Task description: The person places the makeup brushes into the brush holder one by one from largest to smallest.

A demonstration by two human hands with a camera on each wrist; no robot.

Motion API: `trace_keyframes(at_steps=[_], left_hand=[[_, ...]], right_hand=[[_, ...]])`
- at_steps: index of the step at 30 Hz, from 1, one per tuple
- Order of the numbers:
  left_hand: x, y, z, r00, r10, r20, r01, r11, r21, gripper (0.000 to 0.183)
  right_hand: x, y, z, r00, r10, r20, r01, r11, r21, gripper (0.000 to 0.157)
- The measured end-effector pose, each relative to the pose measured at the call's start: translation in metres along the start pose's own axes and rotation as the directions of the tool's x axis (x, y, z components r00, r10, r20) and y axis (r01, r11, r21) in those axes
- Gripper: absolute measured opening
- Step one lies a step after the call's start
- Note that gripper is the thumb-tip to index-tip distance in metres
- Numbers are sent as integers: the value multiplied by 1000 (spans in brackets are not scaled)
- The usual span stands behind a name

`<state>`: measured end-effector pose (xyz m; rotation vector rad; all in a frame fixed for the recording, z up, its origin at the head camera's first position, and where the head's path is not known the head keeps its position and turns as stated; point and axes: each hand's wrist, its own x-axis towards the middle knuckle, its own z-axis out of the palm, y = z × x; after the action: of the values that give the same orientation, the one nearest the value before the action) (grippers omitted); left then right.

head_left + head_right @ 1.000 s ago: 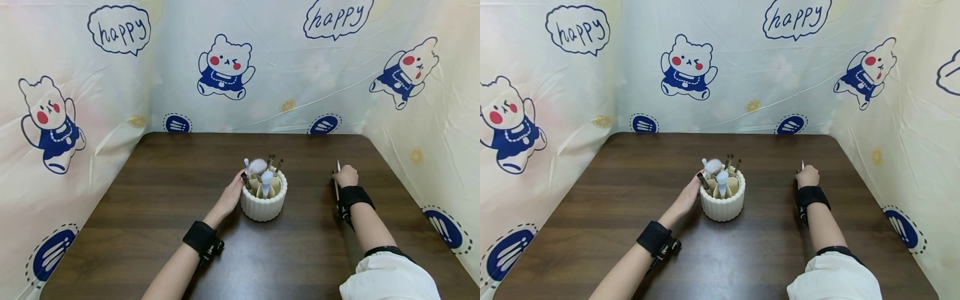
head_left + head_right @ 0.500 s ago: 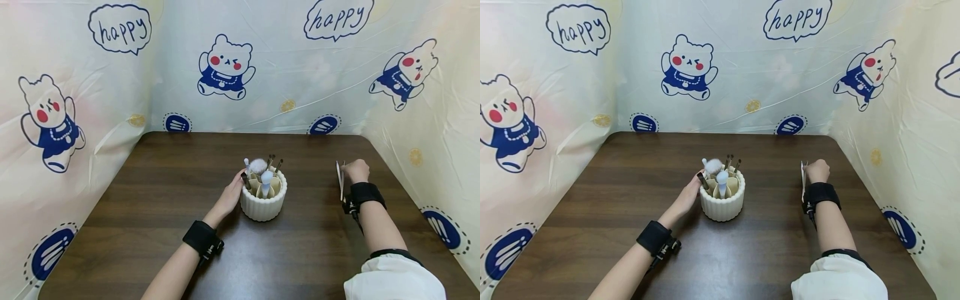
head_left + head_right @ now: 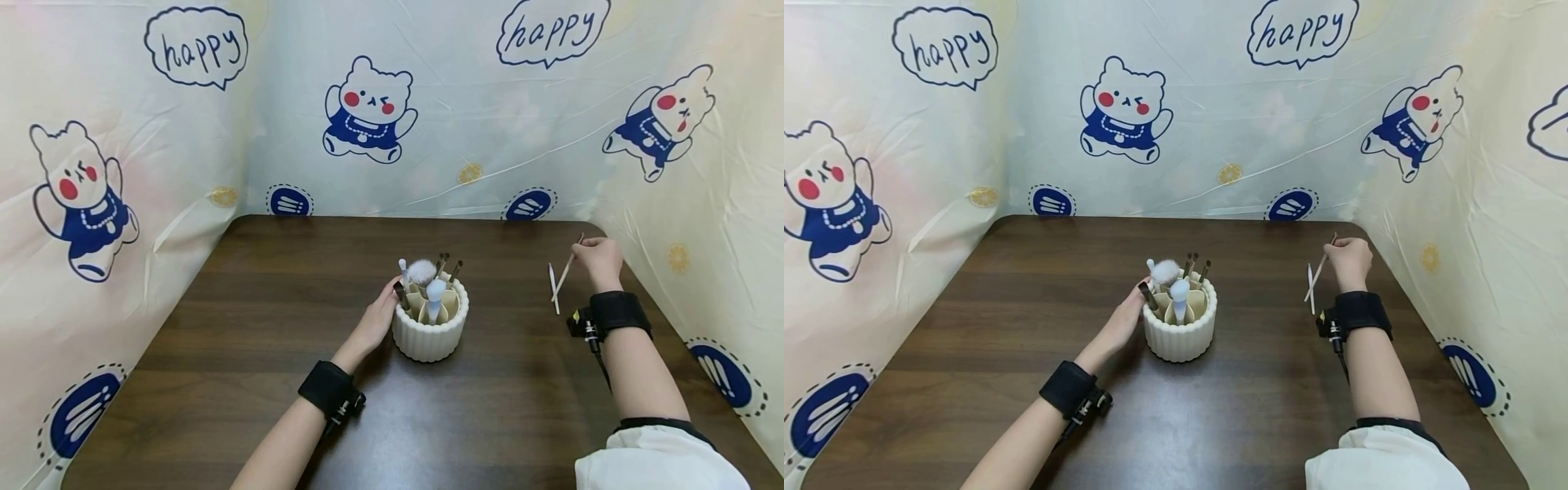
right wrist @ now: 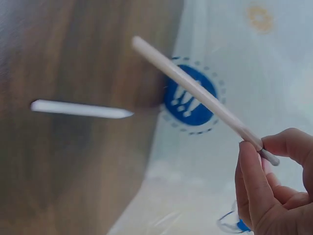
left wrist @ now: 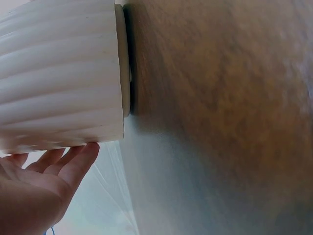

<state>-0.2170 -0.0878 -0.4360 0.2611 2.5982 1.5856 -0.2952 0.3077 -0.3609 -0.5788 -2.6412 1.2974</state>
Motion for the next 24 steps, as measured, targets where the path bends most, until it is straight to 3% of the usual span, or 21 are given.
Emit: trace_keyframes(at_steps=[5,12,19,24], left_hand=[[1,-1,0,1000,8,0,-8,1000,4,50],[0,1,-1,1000,6,2,-6,1000,-21,50],[0,2,0,1000,7,2,-7,1000,-22,50],[-1,3,0,1000,8,-2,-8,1000,-16,49]], right_hand=[[-5,-18,-4,996,-83,-8,84,988,132,43],[-28,-53,-4,976,-214,-37,217,953,211,18],[-53,-78,2,952,-306,-10,298,920,255,23],[-70,-91,7,934,-357,20,339,900,273,18]])
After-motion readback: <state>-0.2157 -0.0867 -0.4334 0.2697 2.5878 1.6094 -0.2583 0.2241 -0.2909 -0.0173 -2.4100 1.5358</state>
